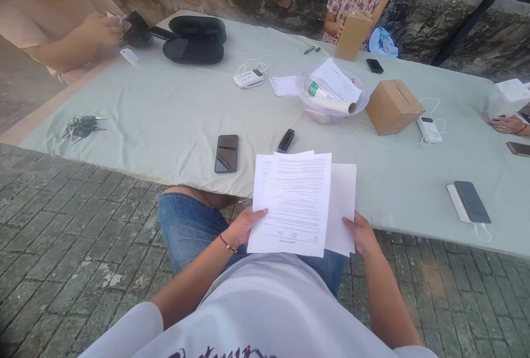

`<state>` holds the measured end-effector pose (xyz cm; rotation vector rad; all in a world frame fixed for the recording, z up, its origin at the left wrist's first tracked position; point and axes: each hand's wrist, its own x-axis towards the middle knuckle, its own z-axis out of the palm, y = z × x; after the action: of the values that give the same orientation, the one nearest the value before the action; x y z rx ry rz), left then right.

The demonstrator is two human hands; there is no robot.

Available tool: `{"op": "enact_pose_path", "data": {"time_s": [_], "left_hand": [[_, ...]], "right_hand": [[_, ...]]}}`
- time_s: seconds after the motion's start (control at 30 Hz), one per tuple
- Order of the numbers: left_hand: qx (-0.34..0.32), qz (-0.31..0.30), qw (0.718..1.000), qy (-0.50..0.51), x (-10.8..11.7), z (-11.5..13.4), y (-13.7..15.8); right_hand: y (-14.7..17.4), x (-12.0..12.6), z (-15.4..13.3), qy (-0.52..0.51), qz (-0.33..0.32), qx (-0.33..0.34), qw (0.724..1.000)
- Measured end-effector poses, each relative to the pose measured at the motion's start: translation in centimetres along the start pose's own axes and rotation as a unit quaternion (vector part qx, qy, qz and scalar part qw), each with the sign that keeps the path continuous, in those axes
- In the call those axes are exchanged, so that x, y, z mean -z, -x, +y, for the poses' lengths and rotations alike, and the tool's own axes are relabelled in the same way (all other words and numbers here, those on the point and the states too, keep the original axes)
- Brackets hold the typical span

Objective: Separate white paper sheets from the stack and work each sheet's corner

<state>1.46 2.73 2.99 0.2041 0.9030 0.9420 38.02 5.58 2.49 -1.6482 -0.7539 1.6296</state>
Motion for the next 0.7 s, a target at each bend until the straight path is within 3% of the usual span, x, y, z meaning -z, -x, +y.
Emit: {"op": "enact_pose_path", "data": {"time_s": [0.1,0.2,0.37,0.57,0.7], "left_hand": [[0.010,0.048,0.999,-0.024,-0.8,-1.4,-1.6],[0.017,0.095,0.995,-0.035,-1.3,-2.3,-2.9],[0.001,0.074,0.996,-0.043,-1.7,-2.6,-3.2],[-0.027,0.083,0.993,-0.079,-1.8,-2.9,-3.2],[0.000,0.054,0.993,-0.104,-1.7,-3.1,-3.2]], "right_hand": [[0.1,-1.5,0.7,-0.015,-0.034,-0.002,0.999],[0.2,-2.7,1.5,-0.004,0.004,0.028,1.000],[0.8,-3.7,2.7,0.039,0.073,0.073,0.994],[1.2,-2.5,2.6,0.028,0.064,0.045,0.997],[1.0,-0.7,2.7,-0.001,0.080,0.008,0.997]]}}
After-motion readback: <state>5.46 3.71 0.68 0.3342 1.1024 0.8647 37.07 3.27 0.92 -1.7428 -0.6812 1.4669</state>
